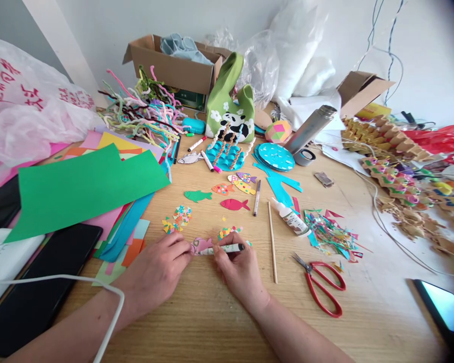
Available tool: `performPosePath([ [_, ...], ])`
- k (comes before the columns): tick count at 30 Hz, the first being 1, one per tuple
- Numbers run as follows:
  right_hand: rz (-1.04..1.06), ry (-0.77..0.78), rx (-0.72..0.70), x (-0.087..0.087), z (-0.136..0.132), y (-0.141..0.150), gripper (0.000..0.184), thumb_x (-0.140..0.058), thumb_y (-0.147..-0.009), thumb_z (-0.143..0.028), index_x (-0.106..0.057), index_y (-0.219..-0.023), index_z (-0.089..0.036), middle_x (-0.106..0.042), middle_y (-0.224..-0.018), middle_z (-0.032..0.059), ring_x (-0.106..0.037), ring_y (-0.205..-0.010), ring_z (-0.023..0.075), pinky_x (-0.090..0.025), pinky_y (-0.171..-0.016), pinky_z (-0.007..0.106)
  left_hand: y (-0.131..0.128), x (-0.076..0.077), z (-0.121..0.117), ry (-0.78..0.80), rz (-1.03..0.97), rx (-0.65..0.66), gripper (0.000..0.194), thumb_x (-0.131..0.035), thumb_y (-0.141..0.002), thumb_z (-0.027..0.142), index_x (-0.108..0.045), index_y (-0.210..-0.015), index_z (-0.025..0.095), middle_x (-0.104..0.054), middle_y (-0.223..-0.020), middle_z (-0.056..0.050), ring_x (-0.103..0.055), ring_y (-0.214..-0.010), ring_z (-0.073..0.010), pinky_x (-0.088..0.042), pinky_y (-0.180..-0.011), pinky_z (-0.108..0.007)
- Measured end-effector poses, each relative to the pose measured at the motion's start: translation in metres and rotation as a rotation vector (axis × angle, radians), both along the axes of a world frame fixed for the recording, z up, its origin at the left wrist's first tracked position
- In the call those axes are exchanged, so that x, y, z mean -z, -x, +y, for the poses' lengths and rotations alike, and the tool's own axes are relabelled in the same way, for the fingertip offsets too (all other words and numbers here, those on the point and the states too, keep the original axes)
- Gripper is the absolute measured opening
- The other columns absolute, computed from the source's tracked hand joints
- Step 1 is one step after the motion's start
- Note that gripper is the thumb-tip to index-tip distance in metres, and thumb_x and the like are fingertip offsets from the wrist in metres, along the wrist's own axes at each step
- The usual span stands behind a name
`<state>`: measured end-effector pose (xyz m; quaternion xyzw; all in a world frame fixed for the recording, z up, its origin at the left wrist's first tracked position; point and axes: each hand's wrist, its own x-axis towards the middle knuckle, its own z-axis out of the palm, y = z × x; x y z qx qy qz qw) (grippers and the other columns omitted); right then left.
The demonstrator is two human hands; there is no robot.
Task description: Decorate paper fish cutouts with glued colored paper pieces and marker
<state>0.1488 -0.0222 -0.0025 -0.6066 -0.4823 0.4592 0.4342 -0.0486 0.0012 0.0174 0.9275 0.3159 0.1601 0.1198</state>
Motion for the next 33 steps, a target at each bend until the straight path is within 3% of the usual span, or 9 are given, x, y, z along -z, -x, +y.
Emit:
performPosePath([
  [33, -0.012, 0.007, 0.007, 0.0017, -0.0006, -0.0005, 0.017, -0.062, -0.080, -0.033, -0.052, -0.071, -0.022, -0.046, -0.050, -0.0074, -0.039, -0.039, 0.0089, -0.028, -0.041, 0.023, 0.0007, 0.0007, -0.0008, 0.009, -0.019, -0.010, 0.033, -0.042, -0.088, -0.002, -0.070, -0.099, 0.013, -0.069, -0.096, -0.007, -0.058, -0.098, -0.0238, -0.057, -0.089, -0.040],
])
